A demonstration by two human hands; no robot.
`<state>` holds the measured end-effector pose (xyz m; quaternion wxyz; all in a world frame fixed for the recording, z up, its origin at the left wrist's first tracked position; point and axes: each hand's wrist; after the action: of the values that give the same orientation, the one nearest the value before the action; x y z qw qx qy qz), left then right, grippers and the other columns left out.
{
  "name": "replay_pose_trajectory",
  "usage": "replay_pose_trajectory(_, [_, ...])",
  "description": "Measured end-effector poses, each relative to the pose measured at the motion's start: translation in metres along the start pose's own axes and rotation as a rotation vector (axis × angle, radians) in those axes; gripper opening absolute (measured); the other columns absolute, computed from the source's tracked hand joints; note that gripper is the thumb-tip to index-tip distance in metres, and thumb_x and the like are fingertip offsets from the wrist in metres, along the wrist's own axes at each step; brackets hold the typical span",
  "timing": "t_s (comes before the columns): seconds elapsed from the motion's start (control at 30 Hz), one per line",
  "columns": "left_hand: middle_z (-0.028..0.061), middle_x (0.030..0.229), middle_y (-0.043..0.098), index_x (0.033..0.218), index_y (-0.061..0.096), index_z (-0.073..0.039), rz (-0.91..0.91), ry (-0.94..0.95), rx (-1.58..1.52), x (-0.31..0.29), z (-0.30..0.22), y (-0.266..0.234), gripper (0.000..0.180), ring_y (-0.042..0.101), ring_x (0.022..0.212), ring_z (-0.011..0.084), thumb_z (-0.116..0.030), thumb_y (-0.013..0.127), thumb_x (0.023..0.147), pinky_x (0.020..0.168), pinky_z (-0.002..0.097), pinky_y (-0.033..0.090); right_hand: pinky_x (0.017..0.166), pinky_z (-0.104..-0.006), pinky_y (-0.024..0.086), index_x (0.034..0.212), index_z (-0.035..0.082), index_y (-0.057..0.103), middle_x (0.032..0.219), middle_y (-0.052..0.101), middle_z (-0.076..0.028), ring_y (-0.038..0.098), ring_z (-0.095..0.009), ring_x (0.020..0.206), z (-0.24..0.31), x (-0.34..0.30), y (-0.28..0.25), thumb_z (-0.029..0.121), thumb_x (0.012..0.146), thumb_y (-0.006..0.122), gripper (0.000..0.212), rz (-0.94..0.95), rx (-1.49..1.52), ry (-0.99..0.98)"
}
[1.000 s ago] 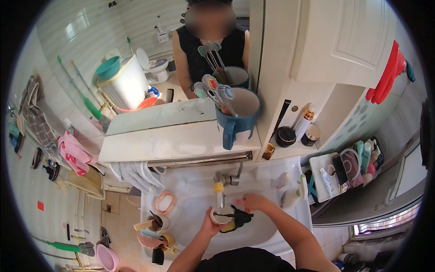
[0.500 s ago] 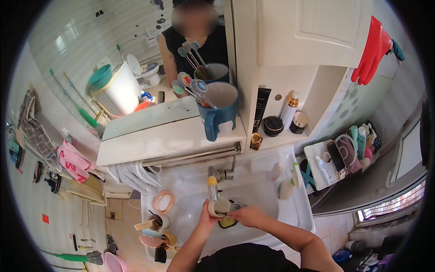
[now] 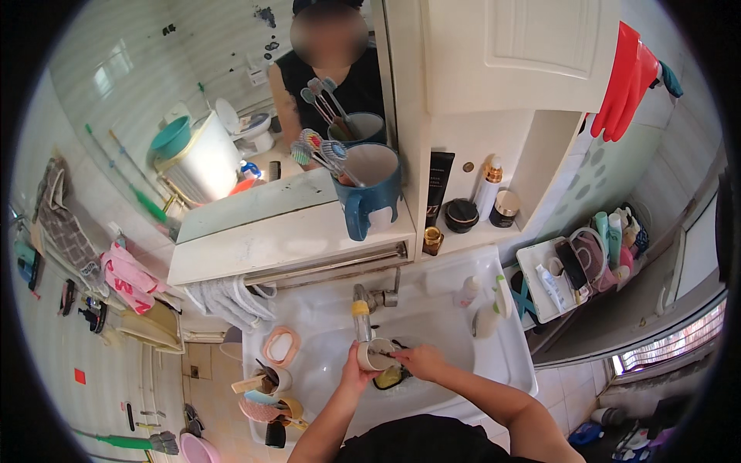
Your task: The person scrubs the inside and outside of a white mug with a yellow design using a toothbrush and water from the sink faucet. After rinsing and placing the white mug on the shelf, the person picks up a yellow mug and repeats the scrubbing and rinsing process with the toothbrush.
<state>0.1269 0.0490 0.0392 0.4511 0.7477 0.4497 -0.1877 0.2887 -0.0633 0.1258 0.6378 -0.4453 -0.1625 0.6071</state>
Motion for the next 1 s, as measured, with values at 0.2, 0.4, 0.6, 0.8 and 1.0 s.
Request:
replay_pose_trajectory(0.2, [0.0158,0.102,0.057,0.117,0.043,0.0,-0.244,0.332,0.493,0.0,-0.001,0.015,0.063,0.061,0.088,0.0244,-0.035,0.072,0.074,0.073,0.036,0.052,0.059,-0.0287,0.046,0.118,0.017,0.058,0.076,0.064,-0.006,0.055,-0.013,0.06,-0.047,-0.006,0.017,0.03,0.09,0.05,0.033,0.153,0.728,0.034])
replay_pose_trajectory(0.4, [0.0144,0.109,0.049,0.117,0.043,-0.001,-0.014,0.849,0.903,-0.001,-0.007,0.037,0.073,0.053,0.097,0.0264,-0.022,0.083,0.06,0.084,0.0347,0.045,0.061,-0.0236,0.045,0.127,0.01,0.047,0.081,0.064,-0.003,0.053,-0.009,0.07,-0.078,-0.027,0.021,0.024,0.091,0.049,0.039,0.212,0.799,0.158])
replay_pose_trajectory(0.6, [0.0157,0.112,0.046,0.116,0.043,-0.002,0.045,1.0,1.041,-0.026,-0.012,0.05,0.072,0.049,0.102,0.0325,-0.019,0.083,0.058,0.089,0.0384,0.042,0.064,-0.0234,0.045,0.121,0.007,0.051,0.087,0.063,-0.002,0.054,-0.009,0.074,-0.09,-0.034,0.041,0.019,0.09,0.048,0.033,0.135,0.857,0.121])
replay_pose_trajectory(0.8, [0.0157,0.113,0.047,0.117,0.043,-0.001,-0.02,1.067,1.053,-0.04,-0.022,0.046,0.072,0.05,0.103,0.0308,-0.018,0.083,0.06,0.089,0.0365,0.042,0.063,-0.0236,0.045,0.121,0.007,0.051,0.084,0.063,-0.002,0.055,-0.009,0.073,-0.095,-0.042,0.042,0.016,0.091,0.047,0.032,0.03,0.89,0.134])
replay_pose_trajectory(1.0, [0.0145,0.11,0.052,0.119,0.04,0.001,-0.225,0.613,0.549,-0.013,-0.02,0.042,0.064,0.056,0.099,0.026,-0.022,0.076,0.071,0.082,0.0373,0.049,0.06,-0.0232,0.044,0.122,0.013,0.055,0.085,0.064,-0.003,0.054,-0.009,0.07,-0.081,-0.048,0.028,0.015,0.089,0.047,0.034,-0.044,0.96,0.248])
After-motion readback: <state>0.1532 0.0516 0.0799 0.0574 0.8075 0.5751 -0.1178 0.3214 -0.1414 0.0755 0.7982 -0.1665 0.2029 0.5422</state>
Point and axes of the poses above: each hand's wrist, its own x-axis towards the middle knuckle, its own y-axis out of the palm, z = x × y
